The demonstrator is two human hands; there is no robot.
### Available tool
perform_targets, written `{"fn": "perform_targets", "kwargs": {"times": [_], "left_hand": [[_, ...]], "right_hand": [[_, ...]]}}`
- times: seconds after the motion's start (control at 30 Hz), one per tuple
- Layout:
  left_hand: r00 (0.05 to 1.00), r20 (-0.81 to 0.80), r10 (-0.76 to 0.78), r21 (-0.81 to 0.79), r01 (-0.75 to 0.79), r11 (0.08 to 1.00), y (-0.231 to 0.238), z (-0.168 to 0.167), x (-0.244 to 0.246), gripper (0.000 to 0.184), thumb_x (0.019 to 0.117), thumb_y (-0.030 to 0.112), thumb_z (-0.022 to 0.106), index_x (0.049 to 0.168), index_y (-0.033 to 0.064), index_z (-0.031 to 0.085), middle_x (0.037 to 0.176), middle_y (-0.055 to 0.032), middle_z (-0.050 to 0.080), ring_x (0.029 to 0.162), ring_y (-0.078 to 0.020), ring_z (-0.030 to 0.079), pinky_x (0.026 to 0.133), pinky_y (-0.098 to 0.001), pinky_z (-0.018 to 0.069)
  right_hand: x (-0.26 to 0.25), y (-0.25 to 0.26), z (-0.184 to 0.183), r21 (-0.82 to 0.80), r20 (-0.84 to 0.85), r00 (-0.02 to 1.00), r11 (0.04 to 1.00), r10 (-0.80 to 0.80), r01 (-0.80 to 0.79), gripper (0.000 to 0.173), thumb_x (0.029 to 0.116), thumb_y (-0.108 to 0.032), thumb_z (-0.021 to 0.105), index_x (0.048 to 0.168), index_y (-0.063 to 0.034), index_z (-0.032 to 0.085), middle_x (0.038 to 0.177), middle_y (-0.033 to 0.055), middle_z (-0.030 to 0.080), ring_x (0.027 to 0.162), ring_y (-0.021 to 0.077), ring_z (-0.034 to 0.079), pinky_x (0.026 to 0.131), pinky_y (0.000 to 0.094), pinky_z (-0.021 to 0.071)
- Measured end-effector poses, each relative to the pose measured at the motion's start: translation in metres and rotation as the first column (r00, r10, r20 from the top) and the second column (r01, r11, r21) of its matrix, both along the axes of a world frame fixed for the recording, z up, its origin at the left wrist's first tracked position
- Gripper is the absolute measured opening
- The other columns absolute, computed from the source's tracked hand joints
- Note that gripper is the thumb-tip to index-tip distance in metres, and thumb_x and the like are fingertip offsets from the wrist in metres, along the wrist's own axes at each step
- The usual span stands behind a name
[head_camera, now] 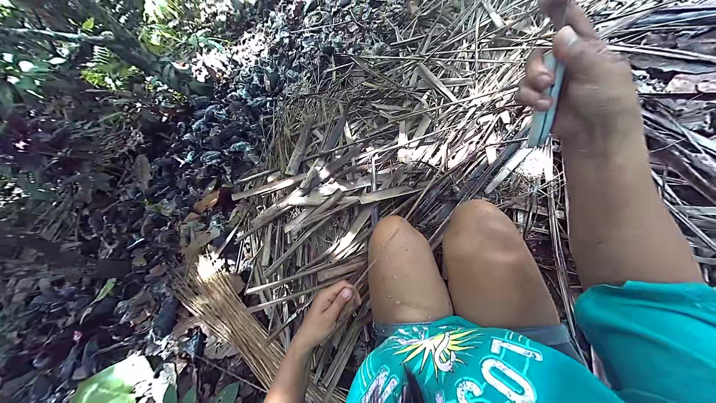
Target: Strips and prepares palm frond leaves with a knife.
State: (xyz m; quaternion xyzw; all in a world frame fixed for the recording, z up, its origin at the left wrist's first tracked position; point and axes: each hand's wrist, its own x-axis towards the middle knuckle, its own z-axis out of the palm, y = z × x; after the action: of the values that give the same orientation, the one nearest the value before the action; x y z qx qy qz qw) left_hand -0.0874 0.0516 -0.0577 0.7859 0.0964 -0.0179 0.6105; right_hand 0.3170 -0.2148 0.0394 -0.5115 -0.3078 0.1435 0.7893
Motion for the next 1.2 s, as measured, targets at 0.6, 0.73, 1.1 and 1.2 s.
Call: {"fn": "perform_targets", "kwargs": {"times": [0.6,0.73,1.1,1.2], "left_hand": [[0.922,-0.27,-0.277,-0.706,0.006,0.708,0.006,-0.021,-0.026,0.029,0.1006,0.049,0.059,0.093,0.0231,0.069,0.061,0.0161,0.052,0.046,0.0078,0.045,0.043,-0.0096,0.0377],[0.981,-0.187,0.045,-0.34,-0.108,0.934,-0.019,0.0,-0.001,0.03,0.1054,0.045,0.051,0.098,0.0216,0.068,0.066,0.0141,0.062,0.049,0.0069,0.052,0.046,-0.01,0.0434],[0.995,0.077,0.071,0.369,-0.094,0.924,-0.002,-0.025,-0.018,0.044,0.111,0.028,0.037,0.109,-0.0018,0.069,0.081,0.0018,0.07,0.073,0.0021,0.063,0.074,-0.0194,0.0557],[0.976,0.218,0.026,0.314,-0.096,0.945,-0.038,-0.002,0.032,0.039,0.1103,0.025,0.041,0.112,-0.0032,0.068,0.078,0.0032,0.063,0.065,0.0053,0.055,0.063,-0.0141,0.0497]], "right_hand": [[-0.035,0.01,-0.028,-0.026,-0.122,0.959,0.965,0.256,-0.261,0.036,0.105,-0.028,0.038,0.14,-0.0221,0.045,0.061,-0.0173,0.045,0.047,-0.0046,0.043,0.046,0.0126,0.0398],[-0.141,0.045,-0.072,-0.263,-0.294,0.754,0.708,0.588,-0.655,0.041,0.1035,-0.023,0.049,0.143,-0.0093,0.049,0.07,-0.0076,0.053,0.054,-0.0005,0.049,0.051,0.0168,0.0438],[-0.085,0.006,-0.053,-0.09,-0.103,0.961,0.96,0.256,-0.265,0.039,0.1042,-0.022,0.041,0.142,-0.0131,0.049,0.064,-0.0131,0.047,0.048,-0.0022,0.044,0.045,0.0149,0.0401],[-0.131,0.015,-0.064,-0.222,-0.156,0.92,0.895,0.359,-0.387,0.042,0.1011,-0.026,0.05,0.141,-0.0124,0.054,0.064,-0.0097,0.051,0.05,-0.0012,0.047,0.048,0.0162,0.0433]]}}
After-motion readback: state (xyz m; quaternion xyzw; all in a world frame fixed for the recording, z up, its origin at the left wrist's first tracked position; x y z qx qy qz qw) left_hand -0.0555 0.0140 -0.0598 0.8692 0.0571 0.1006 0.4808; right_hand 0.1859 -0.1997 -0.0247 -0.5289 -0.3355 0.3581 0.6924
